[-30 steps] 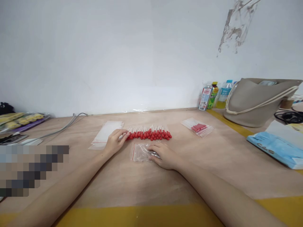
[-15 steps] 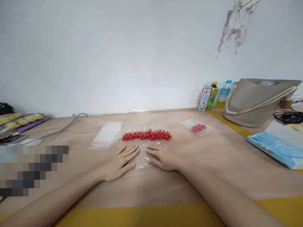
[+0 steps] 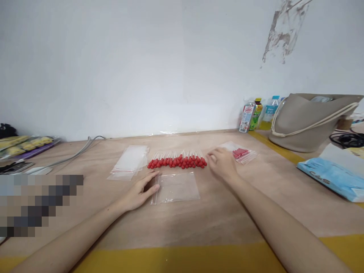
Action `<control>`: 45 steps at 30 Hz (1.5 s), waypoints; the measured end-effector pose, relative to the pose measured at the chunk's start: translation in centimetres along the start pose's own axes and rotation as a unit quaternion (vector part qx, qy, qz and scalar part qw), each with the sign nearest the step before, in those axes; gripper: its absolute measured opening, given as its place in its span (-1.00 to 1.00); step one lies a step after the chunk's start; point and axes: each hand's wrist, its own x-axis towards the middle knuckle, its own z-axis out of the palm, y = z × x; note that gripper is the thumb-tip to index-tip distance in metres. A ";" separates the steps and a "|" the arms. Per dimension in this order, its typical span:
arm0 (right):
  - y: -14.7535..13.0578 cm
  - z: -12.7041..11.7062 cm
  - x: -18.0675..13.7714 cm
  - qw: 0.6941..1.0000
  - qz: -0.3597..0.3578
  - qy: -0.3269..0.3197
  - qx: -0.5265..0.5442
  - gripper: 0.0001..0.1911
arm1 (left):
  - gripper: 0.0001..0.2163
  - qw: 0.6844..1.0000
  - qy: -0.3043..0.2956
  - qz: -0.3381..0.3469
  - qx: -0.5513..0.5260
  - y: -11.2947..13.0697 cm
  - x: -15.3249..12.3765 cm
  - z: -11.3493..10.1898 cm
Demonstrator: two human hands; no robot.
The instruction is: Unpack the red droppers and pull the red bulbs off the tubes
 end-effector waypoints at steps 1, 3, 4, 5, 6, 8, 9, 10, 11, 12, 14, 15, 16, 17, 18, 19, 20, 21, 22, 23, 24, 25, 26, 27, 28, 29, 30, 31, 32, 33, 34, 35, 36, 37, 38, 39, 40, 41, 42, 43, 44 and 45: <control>1.5 0.0 0.2 0.997 0.034 0.002 -0.066 -0.72 | -0.50 1.000 0.003 0.002 -0.005 -0.1 0.0 0.0; 4.3 -0.1 0.4 0.979 0.108 -0.006 -0.173 -0.69 | -0.49 1.000 0.009 0.018 -0.014 -0.1 0.0 0.1; 5.4 -0.1 0.4 0.969 0.133 -0.025 -0.206 -0.67 | -0.51 0.999 0.014 0.029 -0.022 0.0 0.0 0.1; 6.3 -0.1 0.3 0.961 0.151 -0.051 -0.225 -0.67 | -0.53 0.998 0.021 0.041 -0.033 0.0 0.0 0.1; 7.0 0.0 0.2 0.956 0.162 -0.075 -0.234 -0.67 | -0.55 0.997 0.029 0.050 -0.047 0.1 -0.1 0.1; 7.7 0.1 0.2 0.948 0.172 -0.111 -0.245 -0.69 | -0.60 0.993 0.046 0.060 -0.085 0.2 0.0 0.3; 7.8 0.1 0.2 0.945 0.174 -0.121 -0.250 -0.69 | -0.63 0.990 0.057 0.060 -0.113 0.2 0.1 0.5; 7.8 0.2 0.3 0.943 0.175 -0.125 -0.255 -0.69 | -0.65 0.986 0.068 0.056 -0.144 0.2 0.2 0.7; 7.8 0.2 0.4 0.941 0.178 -0.125 -0.260 -0.68 | -0.68 0.979 0.081 0.051 -0.178 0.1 0.3 0.8; 7.7 0.2 0.5 0.940 0.183 -0.117 -0.263 -0.67 | -0.70 0.972 0.094 0.045 -0.211 0.1 0.5 0.8; 7.6 0.2 0.7 0.941 0.203 -0.076 -0.260 -0.66 | -0.73 0.954 0.133 0.019 -0.266 -0.2 1.0 0.5; 7.6 0.1 0.8 0.942 0.218 -0.039 -0.251 -0.65 | -0.72 0.944 0.167 -0.008 -0.285 -0.5 1.2 0.1; 7.5 -0.1 0.9 0.944 0.230 0.008 -0.238 -0.65 | -0.70 0.930 0.211 -0.046 -0.297 -0.9 1.5 -0.6; 7.3 -0.2 1.0 0.945 0.235 0.059 -0.219 -0.64 | -0.67 0.912 0.264 -0.089 -0.300 -1.4 1.7 -1.4; 6.9 -0.4 1.1 0.948 0.226 0.109 -0.194 -0.64 | -0.62 0.887 0.328 -0.132 -0.295 -2.0 2.0 -2.3; 6.3 -0.6 1.2 0.953 0.204 0.154 -0.163 -0.65 | -0.61 0.866 0.378 -0.165 -0.281 -2.8 2.2 -3.2; 5.4 -0.7 1.2 0.959 0.168 0.190 -0.128 -0.66 | -0.61 0.846 0.431 -0.185 -0.253 -3.8 2.3 -4.1; 4.2 -0.8 1.1 0.967 0.115 0.212 -0.085 -0.68 | -0.62 0.832 0.463 -0.197 -0.235 -4.9 2.3 -4.9; 2.9 -0.8 0.9 0.972 0.070 0.223 -0.041 -0.70 | -0.65 0.821 0.483 -0.207 -0.223 -6.0 2.3 -5.6; 1.3 -0.8 0.6 0.973 0.024 0.228 0.000 -0.72 | -0.68 0.819 0.490 -0.216 -0.208 -7.2 2.2 -6.1; -0.5 -0.7 0.1 0.974 -0.028 0.221 0.039 -0.75 | -0.72 0.826 0.490 -0.233 -0.150 -8.2 2.1 -6.4; -2.2 -0.6 -0.5 0.971 -0.072 0.214 0.075 -0.78 | -0.76 0.840 0.472 -0.255 -0.086 -9.0 1.9 -6.5; -3.9 -0.3 -1.1 0.968 -0.120 0.199 0.099 -0.80 | -0.78 0.851 0.449 -0.269 -0.035 -9.6 1.8 -6.5; -5.4 -0.1 -1.9 0.961 -0.174 0.180 0.114 -0.80 | -0.80 0.859 0.430 -0.277 0.009 -9.9 1.6 -6.5; -6.7 0.2 -2.5 0.953 -0.219 0.166 0.125 -0.81 | -0.80 0.864 0.417 -0.278 0.039 -10.0 1.4 -6.4; -7.8 0.5 -3.2 0.947 -0.258 0.140 0.131 -0.80 | -0.80 0.867 0.414 -0.271 0.058 -9.8 1.3 -6.3; -8.6 0.8 -3.7 0.940 -0.283 0.128 0.138 -0.81 | -0.79 0.867 0.419 -0.260 0.073 -9.4 1.2 -6.2; -9.2 1.0 -4.2 0.935 -0.305 0.110 0.141 -0.82 | -0.77 0.867 0.423 -0.246 0.091 -8.8 1.1 -6.0; -9.6 1.3 -4.5 0.932 -0.322 0.087 0.142 -0.83 | -0.76 0.870 0.425 -0.226 0.106 -8.0 1.1 -5.9; -9.8 1.5 -4.7 0.929 -0.334 0.064 0.144 -0.83 | -0.74 0.876 0.421 -0.202 0.118 -7.1 1.1 -5.7; -9.9 1.6 -4.9 0.927 -0.343 0.034 0.150 -0.83 | -0.74 0.887 0.409 -0.174 0.126 -6.1 1.2 -5.4; -9.9 1.6 -4.9 0.922 -0.352 -0.001 0.162 -0.83 | -0.75 0.902 0.387 -0.140 0.130 -4.9 1.2 -5.0; -9.8 1.6 -4.9 0.915 -0.359 -0.039 0.182 -0.82 | -0.78 0.922 0.352 -0.100 0.128 -3.8 1.1 -4.5; -9.7 1.5 -4.9 0.907 -0.360 -0.076 0.205 -0.79 | -0.81 0.939 0.315 -0.060 0.125 -2.6 1.1 -3.9; -9.5 1.4 -4.8 0.900 -0.356 -0.109 0.227 -0.73 | -0.82 0.957 0.265 -0.008 0.118 -1.4 1.0 -3.2; -9.3 1.2 -4.6 0.896 -0.346 -0.135 0.243 -0.67 | -0.77 0.975 0.183 0.073 0.102 -0.3 0.9 -2.5; -9.1 1.1 -4.5 0.899 -0.326 -0.149 0.249 -0.63 | -0.71 0.980 0.123 0.131 0.088 0.6 0.7 -1.8; -8.9 1.0 -4.3 0.912 -0.294 -0.150 0.245 -0.63 | -0.64 0.981 0.065 0.160 0.084 1.4 0.5 -1.2; -8.6 0.9 -4.1 0.929 -0.250 -0.143 0.231 -0.67 | -0.57 0.981 0.020 0.178 0.081 2.0 0.4 -0.7; -8.4 1.0 -4.0 0.947 -0.200 -0.136 0.212 -0.72 | -0.52 0.980 -0.020 0.182 0.083 2.3 0.3 -0.3; -8.1 1.1 -3.8 0.961 -0.146 -0.134 0.192 -0.75 | -0.47 0.979 -0.053 0.179 0.087 2.5 0.2 0.0; -7.9 1.2 -3.7 0.970 -0.094 -0.138 0.174 -0.75 | -0.45 0.977 -0.079 0.173 0.092 2.6 0.2 0.1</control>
